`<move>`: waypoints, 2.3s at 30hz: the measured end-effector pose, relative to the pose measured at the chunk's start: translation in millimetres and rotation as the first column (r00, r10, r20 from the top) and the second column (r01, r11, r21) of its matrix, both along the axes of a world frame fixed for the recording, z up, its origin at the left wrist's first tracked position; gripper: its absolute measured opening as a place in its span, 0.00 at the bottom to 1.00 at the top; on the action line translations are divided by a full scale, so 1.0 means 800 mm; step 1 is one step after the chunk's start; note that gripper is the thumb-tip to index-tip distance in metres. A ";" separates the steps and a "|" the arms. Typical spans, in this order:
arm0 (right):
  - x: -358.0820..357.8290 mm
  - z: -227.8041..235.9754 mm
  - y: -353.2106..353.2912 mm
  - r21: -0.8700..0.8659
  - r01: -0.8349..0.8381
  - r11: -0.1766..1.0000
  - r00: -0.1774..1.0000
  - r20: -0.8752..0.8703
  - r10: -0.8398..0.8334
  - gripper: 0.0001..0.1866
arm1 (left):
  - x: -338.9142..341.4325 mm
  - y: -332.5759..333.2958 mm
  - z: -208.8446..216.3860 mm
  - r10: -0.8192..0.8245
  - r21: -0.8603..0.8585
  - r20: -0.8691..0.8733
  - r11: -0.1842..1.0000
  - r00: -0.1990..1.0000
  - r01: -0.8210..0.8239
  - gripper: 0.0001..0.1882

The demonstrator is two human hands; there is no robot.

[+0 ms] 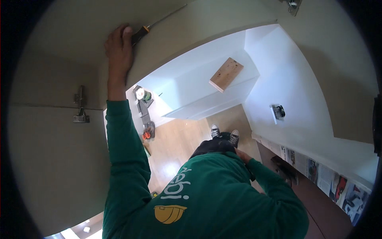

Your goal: The person uses a manual screwdriver to tighten screws on a cabinet hinge, then switches to a power drill to drive a screw into the upper hinge of the cabinet door.

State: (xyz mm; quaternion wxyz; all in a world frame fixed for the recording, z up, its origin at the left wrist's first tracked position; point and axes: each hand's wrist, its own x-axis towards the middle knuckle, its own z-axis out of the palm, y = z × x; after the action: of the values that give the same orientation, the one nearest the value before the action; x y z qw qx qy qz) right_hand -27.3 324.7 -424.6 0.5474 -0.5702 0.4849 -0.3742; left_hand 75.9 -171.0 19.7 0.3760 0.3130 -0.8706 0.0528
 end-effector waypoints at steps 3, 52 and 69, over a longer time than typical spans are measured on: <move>0.004 -0.002 -0.008 0.035 -0.067 0.997 0.997 -0.030 0.068 0.29 | 0.001 0.009 0.001 0.009 0.085 0.005 0.996 1.000 -0.009 0.28; -0.045 0.032 -0.189 0.204 -0.199 0.959 0.939 -0.241 0.246 0.29 | -0.007 0.064 0.030 -0.029 0.139 0.052 0.990 0.998 0.022 0.27; -0.047 0.034 -0.229 0.155 -0.166 0.974 0.948 -0.246 0.201 0.28 | -0.008 0.064 0.025 -0.080 0.185 0.030 0.980 0.996 0.073 0.24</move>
State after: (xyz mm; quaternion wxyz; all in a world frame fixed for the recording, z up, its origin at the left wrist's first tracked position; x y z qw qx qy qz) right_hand -64.7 141.5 -397.4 0.5480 -0.6195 0.5212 -0.2104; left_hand 69.5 -119.8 39.4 0.3311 0.3114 -0.8900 -0.0364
